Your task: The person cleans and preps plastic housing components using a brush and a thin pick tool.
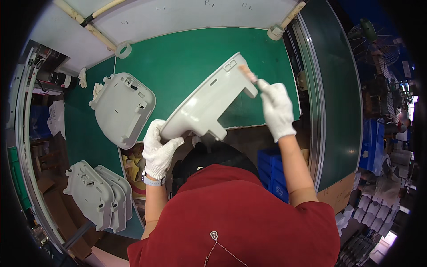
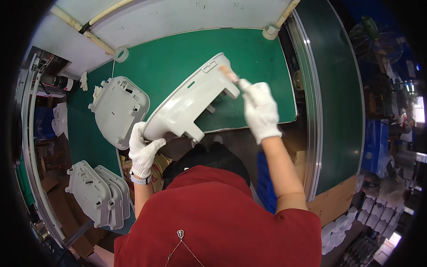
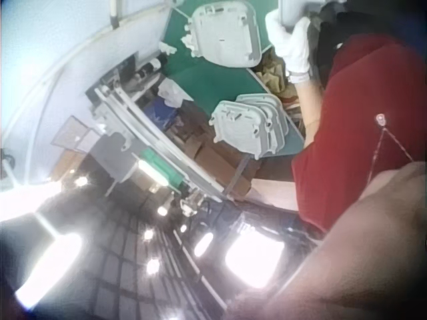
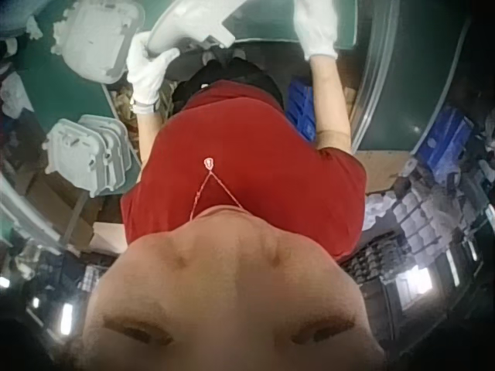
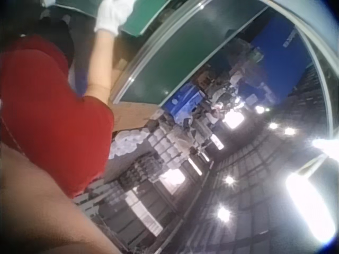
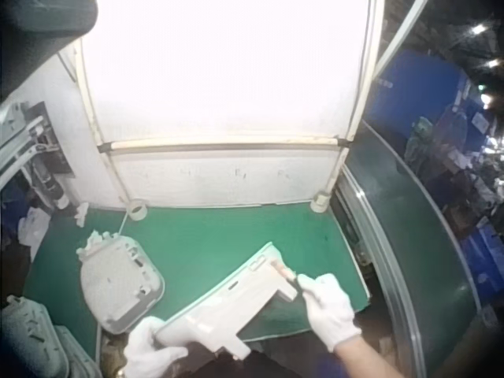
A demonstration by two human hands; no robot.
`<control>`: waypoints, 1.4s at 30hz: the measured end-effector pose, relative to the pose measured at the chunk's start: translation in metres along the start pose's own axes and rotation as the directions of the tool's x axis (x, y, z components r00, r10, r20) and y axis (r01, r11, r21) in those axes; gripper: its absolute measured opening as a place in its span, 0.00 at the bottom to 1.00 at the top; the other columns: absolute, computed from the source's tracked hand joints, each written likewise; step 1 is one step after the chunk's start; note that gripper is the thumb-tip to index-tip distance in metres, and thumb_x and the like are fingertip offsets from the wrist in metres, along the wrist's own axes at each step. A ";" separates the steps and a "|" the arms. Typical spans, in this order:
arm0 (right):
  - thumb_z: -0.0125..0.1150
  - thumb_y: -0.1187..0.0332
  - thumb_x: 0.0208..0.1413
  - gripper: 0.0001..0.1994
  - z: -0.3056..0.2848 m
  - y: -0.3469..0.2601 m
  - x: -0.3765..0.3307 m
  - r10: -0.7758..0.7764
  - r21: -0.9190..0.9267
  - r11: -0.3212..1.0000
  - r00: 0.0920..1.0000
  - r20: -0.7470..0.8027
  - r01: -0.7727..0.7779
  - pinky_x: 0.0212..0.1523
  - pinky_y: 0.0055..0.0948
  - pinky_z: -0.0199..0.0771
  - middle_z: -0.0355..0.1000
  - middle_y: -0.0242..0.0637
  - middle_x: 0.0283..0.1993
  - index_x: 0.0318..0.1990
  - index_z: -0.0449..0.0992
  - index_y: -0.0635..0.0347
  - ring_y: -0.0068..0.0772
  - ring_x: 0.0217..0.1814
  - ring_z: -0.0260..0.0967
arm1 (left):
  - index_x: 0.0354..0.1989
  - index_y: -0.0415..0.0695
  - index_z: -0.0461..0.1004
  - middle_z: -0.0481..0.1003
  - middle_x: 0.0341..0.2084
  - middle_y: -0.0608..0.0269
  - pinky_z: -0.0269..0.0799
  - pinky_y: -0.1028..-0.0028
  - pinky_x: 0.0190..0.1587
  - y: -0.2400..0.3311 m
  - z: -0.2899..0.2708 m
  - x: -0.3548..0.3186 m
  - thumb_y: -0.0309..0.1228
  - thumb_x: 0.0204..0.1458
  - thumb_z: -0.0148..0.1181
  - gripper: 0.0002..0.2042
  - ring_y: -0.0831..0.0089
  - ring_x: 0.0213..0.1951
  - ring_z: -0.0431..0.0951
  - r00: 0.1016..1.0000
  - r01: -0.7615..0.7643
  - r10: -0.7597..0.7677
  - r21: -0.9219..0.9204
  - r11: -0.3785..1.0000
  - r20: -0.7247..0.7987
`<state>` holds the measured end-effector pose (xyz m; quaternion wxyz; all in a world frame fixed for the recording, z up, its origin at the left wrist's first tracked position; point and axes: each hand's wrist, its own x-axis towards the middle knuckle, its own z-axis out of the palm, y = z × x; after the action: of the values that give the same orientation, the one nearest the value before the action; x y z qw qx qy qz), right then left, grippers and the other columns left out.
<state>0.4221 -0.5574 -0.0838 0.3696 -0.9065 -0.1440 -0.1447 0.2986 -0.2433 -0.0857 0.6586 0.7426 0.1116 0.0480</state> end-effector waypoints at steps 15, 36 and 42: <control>0.60 0.74 0.61 0.12 0.040 0.096 -0.002 0.155 -0.160 0.975 0.988 0.007 -0.152 0.46 0.37 0.72 0.72 0.42 0.42 0.51 0.82 0.55 0.44 0.43 0.72 | 0.51 0.38 0.73 0.78 0.44 0.63 0.73 0.73 0.54 -0.037 -0.015 0.000 0.24 0.37 0.81 0.29 0.75 0.47 0.78 0.993 0.120 -0.114 -0.196 0.973 0.041; 0.40 0.49 0.75 0.29 0.119 0.068 -0.011 0.558 0.592 0.222 0.598 0.575 -0.775 0.64 0.32 0.70 0.68 0.40 0.68 0.67 0.69 0.65 0.34 0.63 0.71 | 0.62 0.41 0.69 0.74 0.57 0.55 0.74 0.58 0.61 -0.074 -0.078 0.044 0.53 0.70 0.47 0.28 0.59 0.57 0.76 0.872 -0.198 -0.323 -0.868 0.455 -0.369; 0.44 0.53 0.75 0.25 0.070 -0.027 0.002 0.215 0.828 -0.263 0.806 0.551 -0.496 0.66 0.41 0.72 0.73 0.40 0.63 0.67 0.68 0.63 0.38 0.63 0.72 | 0.62 0.37 0.70 0.77 0.55 0.52 0.76 0.56 0.60 -0.131 -0.106 0.035 0.50 0.70 0.49 0.26 0.56 0.54 0.79 0.843 0.041 -0.504 -0.910 0.413 -0.191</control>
<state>0.4247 -0.4888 -0.1137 0.9192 -0.3272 0.0403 0.2153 0.2959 -0.1186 -0.2041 0.8989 0.2326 0.3384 0.1527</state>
